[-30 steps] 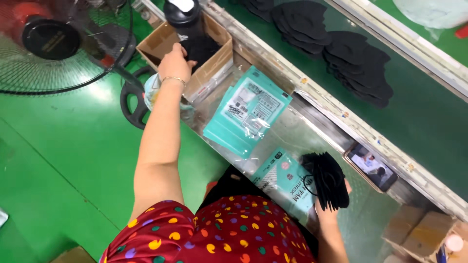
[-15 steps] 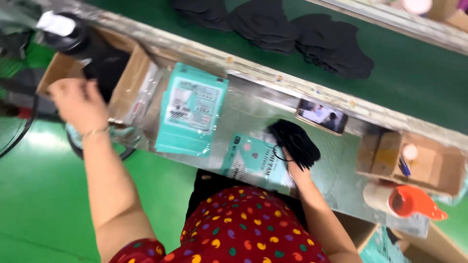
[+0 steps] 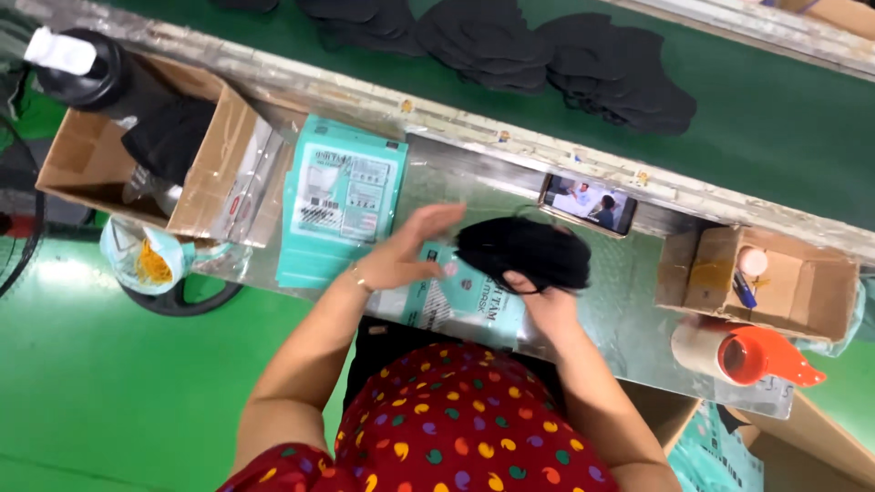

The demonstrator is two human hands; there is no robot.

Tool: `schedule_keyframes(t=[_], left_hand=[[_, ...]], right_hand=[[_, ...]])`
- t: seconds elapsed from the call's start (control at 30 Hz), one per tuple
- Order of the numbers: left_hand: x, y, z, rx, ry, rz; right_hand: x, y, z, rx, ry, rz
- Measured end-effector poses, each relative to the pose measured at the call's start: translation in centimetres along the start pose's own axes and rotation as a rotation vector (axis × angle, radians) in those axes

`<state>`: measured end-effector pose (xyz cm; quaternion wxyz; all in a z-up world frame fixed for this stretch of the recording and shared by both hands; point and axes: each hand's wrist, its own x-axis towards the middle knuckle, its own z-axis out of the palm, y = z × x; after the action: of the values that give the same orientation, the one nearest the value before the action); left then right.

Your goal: The person packs black face masks into teal plastic pouches at a workbench, pressing the masks into each bag and folding the pouch closed, then sets finished pouches aside and reaches for more masks from a box.

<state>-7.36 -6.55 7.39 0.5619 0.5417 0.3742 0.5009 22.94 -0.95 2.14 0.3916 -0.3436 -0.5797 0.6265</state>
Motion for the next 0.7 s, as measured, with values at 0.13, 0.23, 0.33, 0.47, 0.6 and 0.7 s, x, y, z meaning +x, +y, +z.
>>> schedule_keyframes(t=[0.13,0.23,0.33,0.47,0.6,0.7], left_hand=[[2.2,-0.9,2.3,0.567,-0.105,-0.141],[3.7,-5.5,3.0,0.853,-0.053,-0.142],[3.1,-8.2,3.2,0.941,-0.030,0.028],[2.9,-8.0,-1.4,1.035,0.197,0.179],[2.9,-4.3,-10.8,1.219,0.643,-0.108],[2.4,-4.8,-14.3,1.324,0.725,-0.014]], right_hand=[[-1.0,2.0,-0.7,-0.691,-0.115,-0.316],[-0.3,1.9,0.1,-0.773,-0.163,-0.388],[-0.1,0.9,1.5,-0.511,-0.177,-0.375],[0.2,3.6,-1.3,0.076,-0.201,-0.027],[1.0,0.0,-0.8,-0.516,-0.184,0.077],[0.8,5.2,-3.7,-1.160,-0.290,-0.363]])
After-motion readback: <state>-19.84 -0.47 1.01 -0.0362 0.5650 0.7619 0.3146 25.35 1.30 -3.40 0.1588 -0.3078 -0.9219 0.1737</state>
